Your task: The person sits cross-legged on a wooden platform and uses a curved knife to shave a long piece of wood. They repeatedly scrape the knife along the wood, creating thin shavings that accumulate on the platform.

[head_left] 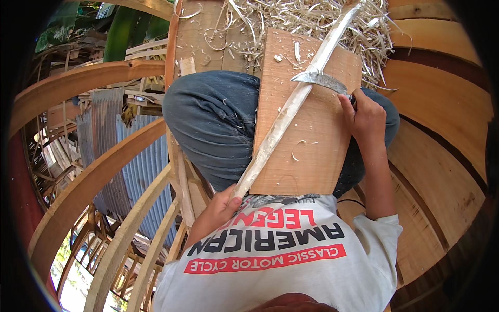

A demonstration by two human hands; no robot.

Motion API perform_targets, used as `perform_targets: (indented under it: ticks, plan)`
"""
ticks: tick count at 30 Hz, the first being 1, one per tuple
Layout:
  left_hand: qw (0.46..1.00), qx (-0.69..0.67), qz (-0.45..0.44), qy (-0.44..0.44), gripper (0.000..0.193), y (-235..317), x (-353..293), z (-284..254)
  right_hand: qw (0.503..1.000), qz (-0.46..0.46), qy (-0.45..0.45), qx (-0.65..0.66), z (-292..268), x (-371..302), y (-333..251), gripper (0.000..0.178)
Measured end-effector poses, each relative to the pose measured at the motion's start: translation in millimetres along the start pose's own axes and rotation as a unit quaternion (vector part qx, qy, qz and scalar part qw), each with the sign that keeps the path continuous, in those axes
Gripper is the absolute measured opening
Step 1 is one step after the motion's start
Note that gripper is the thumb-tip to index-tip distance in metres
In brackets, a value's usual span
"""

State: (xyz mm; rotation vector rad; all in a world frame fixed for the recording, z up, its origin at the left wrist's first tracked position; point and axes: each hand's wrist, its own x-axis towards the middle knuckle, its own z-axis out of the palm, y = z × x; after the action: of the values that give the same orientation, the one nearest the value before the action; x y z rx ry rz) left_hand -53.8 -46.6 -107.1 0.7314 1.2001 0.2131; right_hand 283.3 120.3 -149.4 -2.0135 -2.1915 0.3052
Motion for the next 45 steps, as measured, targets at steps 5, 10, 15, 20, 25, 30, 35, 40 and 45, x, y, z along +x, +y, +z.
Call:
perform_targets:
  ticks: [5,10,15,20,25,30,35,40,45]
  plan:
    - [1.000,0.005,-0.008,-0.016,0.053,-8.6,0.7,-2.9,0.999,0.001,0.032,-0.023,2.8,18.9,8.4,0.045]
    - [0.999,-0.011,0.048,-0.004,0.065,-18.8,4.4,1.0,0.999,-0.009,0.036,-0.025,6.0,32.3,13.1,0.045]
    - [0.999,-0.007,0.054,0.004,0.064,-21.2,4.2,2.5,0.998,0.005,0.036,-0.060,7.7,49.2,18.8,0.047]
    - [1.000,0.004,0.022,0.004,0.052,-14.8,0.6,0.5,0.995,0.052,0.046,-0.075,7.1,77.9,44.8,0.052]
    - [0.999,-0.007,0.044,0.009,0.051,-20.5,2.1,1.9,0.993,0.046,0.059,-0.094,2.4,96.9,40.5,0.057]
    - [0.999,-0.013,0.051,0.014,0.050,-22.8,2.5,2.9,0.990,0.030,0.067,-0.122,10.4,115.1,51.9,0.059]
    - [0.998,-0.033,0.046,0.021,0.045,-16.5,3.6,4.4,0.987,0.009,0.075,-0.139,14.6,127.4,56.7,0.061]
    - [0.998,-0.027,0.042,0.035,0.051,-21.2,-3.9,3.8,0.979,0.118,0.108,-0.126,3.9,141.1,104.7,0.057]
    - [0.998,-0.032,0.043,0.034,0.041,-32.4,-4.2,-0.5,0.986,0.154,0.057,0.008,-24.8,103.7,92.5,0.059]
